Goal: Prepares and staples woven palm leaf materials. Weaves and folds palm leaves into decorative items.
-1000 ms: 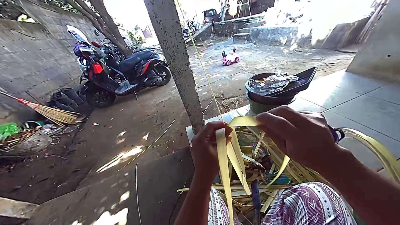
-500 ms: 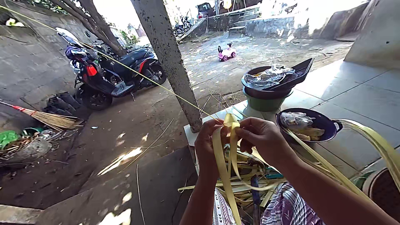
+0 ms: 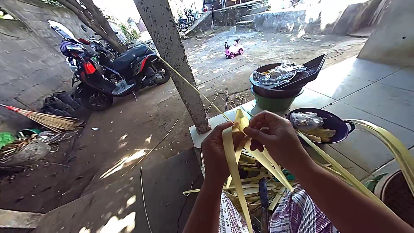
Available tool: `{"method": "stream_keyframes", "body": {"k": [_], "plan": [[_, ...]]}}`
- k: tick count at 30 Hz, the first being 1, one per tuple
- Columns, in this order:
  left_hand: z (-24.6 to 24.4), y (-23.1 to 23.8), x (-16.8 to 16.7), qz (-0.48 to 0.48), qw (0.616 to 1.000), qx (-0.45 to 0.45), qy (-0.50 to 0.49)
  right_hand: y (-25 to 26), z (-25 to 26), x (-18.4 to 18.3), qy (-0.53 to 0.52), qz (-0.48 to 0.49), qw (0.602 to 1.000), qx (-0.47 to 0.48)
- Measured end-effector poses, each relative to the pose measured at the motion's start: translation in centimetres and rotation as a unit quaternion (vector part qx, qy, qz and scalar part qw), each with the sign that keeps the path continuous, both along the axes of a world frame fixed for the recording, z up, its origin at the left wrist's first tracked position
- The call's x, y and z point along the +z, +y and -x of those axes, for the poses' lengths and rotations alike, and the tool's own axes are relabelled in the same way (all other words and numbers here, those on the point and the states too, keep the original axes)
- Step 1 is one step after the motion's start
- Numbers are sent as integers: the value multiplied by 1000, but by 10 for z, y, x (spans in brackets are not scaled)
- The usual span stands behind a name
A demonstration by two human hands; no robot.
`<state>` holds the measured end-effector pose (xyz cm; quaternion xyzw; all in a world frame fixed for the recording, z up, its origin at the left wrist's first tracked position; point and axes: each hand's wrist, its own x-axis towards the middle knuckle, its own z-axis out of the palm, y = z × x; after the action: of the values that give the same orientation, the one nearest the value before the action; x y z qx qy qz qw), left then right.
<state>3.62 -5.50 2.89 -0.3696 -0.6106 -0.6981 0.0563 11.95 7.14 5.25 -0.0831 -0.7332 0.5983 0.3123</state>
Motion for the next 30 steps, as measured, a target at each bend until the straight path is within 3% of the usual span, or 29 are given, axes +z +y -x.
{"method": "stream_keyframes", "body": {"k": [3, 5, 7, 9, 10, 12, 14, 15, 19, 21, 27, 30], "plan": [[1, 0, 3, 12, 999, 27, 20, -1, -13, -4, 19, -74, 997, 18], [4, 1, 4, 34, 997, 50, 46, -10, -22, -8, -15, -102, 987, 120], [5, 1, 7, 46, 997, 50, 41, -15, -26, -9, -44, -55, 971, 228], [6, 1, 11, 43, 998, 33, 21, -14, -29, -4, -25, -15, 967, 252], [7, 1, 13, 40, 999, 18, 6, -11, -32, -1, -14, -54, 975, 215], [8, -1, 16, 38, 999, -10, -24, -1, -34, 5, 13, -221, 971, 90], [8, -1, 17, 36, 998, -24, -41, 8, -31, 13, 26, -372, 928, -4], [8, -1, 17, 39, 998, -24, -46, 11, -30, 17, 19, -401, 916, -15], [5, 7, 18, 27, 997, -44, -50, 15, -29, 29, -1, -336, 942, 13], [3, 10, 18, 15, 997, -61, -48, 17, -25, 26, 26, -334, 942, -17], [-2, 13, 25, 19, 995, -94, -41, 14, -12, 2, 166, -457, 854, -186], [2, 11, 24, 25, 989, -140, -38, 16, -10, -1, 183, -449, 853, -195]]}}
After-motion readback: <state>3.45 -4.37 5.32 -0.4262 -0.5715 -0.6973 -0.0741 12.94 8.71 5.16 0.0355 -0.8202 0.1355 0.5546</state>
